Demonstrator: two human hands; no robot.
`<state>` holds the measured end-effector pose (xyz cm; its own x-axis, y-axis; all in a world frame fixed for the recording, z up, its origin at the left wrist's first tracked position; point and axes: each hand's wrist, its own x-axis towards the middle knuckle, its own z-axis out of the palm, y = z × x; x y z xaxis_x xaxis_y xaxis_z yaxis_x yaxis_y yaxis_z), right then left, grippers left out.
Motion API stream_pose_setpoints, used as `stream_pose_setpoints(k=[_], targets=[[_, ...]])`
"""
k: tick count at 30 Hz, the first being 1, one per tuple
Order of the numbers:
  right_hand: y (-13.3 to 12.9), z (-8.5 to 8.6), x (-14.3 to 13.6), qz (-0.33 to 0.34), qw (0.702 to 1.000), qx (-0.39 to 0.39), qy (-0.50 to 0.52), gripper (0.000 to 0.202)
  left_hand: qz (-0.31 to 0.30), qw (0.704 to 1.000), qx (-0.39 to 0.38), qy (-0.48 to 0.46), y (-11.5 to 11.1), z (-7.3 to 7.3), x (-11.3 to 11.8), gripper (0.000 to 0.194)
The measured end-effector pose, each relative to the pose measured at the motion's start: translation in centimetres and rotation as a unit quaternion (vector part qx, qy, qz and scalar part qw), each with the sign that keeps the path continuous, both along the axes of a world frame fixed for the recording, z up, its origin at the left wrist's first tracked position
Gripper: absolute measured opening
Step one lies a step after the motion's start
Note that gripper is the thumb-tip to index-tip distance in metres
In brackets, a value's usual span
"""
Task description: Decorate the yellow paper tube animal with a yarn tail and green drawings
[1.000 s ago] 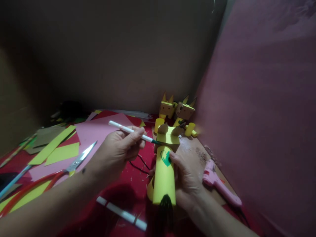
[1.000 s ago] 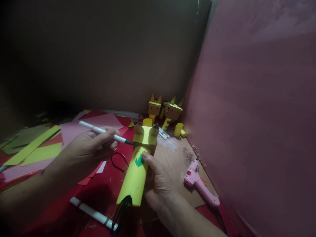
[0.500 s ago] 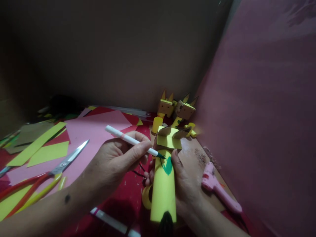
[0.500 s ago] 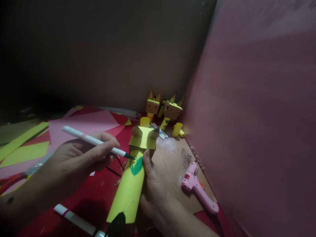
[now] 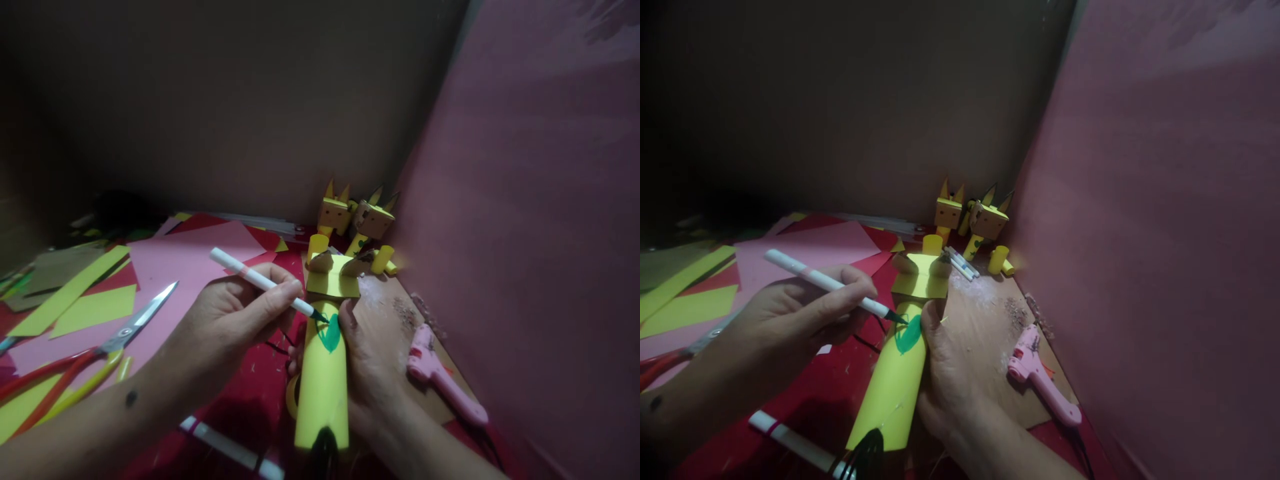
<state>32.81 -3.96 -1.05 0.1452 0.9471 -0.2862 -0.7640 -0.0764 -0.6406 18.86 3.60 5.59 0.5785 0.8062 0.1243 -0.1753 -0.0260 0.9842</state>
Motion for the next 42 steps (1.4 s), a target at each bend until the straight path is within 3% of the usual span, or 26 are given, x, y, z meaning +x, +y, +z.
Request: stream_pose_setpoints(k=[5,14,22,30,42], targets=[[0.1,-0.3,-0.1,-0.038,0.999,-0.015,0.022,0.068,-0.001,1.0,0.002,0.001,0.0,0.2,0.0,0.031],[0.1,-0.4,-0.1,-0.028,0.998,-0.024,0.043,0.068,0.01,1.0,-0.003,-0.001,-0.1,0.2,0.0,0.028],[-0.3,1.2,-0.1,-0.023,0.998,-0.052,0.03,0.068,0.01,1.0,-0.011,0.007,0.0,0.9,0.0,0.03],[0.3,-1.1,-0.1,-0.038,0.997,-0.022,0.057,0.065,0.003,1.0,-0.012,0.01,-0.1,0.6,0.0,0.029],[0.3,-0.8,0.0,-0.049,0.998,-0.01,0.044,0.061,0.005,1.0,0.019,0.012,-0.2,0.5,-0.1,0.032]])
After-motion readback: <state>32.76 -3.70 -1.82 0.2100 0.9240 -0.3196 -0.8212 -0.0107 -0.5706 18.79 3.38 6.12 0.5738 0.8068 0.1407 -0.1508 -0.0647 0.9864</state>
